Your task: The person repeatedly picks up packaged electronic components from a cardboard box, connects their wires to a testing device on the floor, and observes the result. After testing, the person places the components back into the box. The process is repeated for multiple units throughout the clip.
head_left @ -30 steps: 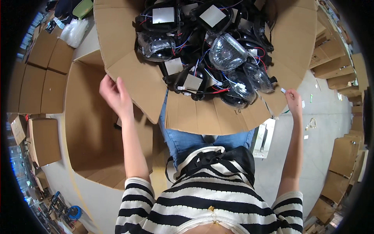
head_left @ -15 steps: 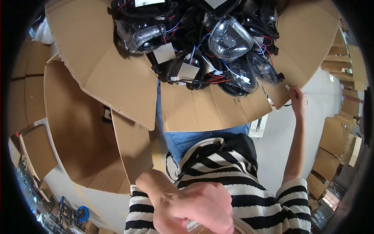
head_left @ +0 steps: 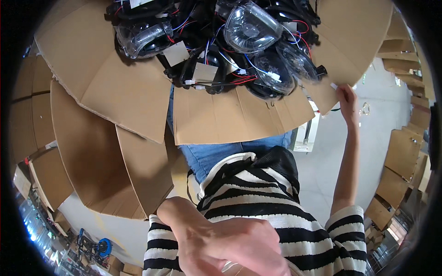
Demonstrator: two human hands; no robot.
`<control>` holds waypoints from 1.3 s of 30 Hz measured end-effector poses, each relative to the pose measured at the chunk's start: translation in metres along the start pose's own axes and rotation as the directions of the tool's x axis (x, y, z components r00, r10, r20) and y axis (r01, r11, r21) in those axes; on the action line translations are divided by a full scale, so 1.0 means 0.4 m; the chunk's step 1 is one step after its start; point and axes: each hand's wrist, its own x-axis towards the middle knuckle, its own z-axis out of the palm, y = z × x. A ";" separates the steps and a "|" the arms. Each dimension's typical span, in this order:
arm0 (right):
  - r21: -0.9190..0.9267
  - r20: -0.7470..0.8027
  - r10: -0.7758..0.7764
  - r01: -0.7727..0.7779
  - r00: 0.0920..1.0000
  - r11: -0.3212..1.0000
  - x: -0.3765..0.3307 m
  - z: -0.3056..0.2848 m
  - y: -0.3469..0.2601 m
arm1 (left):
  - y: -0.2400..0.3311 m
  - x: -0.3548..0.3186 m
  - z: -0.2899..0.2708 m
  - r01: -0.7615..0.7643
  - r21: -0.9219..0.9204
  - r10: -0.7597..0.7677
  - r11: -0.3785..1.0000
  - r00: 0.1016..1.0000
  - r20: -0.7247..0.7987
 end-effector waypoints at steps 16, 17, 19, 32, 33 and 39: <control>0.298 -0.170 0.082 -0.028 0.982 0.954 -0.201 -0.060 -0.083 | -0.161 0.067 -0.580 0.561 0.816 -0.185 0.136 0.824 -0.536; 0.362 -0.064 0.022 0.003 0.998 0.932 -0.233 -0.057 -0.118 | -0.188 0.051 -0.671 0.609 0.787 -0.182 -0.096 0.767 -0.616; 0.516 0.039 -0.092 0.059 0.995 0.855 -0.293 -0.020 -0.181 | -0.244 0.090 -0.692 0.640 0.683 -0.198 -0.353 0.663 -0.723; 0.581 0.538 -0.352 -0.035 0.766 0.813 -0.246 0.099 -0.353 | -0.228 0.049 -0.525 0.663 0.602 -0.281 0.445 0.741 -0.609; 0.587 0.543 -0.348 -0.048 0.764 0.808 -0.244 0.102 -0.358 | -0.212 0.044 -0.481 0.676 0.600 -0.305 0.429 0.733 -0.608; 0.611 0.571 -0.326 -0.125 0.753 0.782 -0.235 0.125 -0.395 | -0.159 0.031 -0.335 0.688 0.421 -0.440 0.591 0.713 -0.546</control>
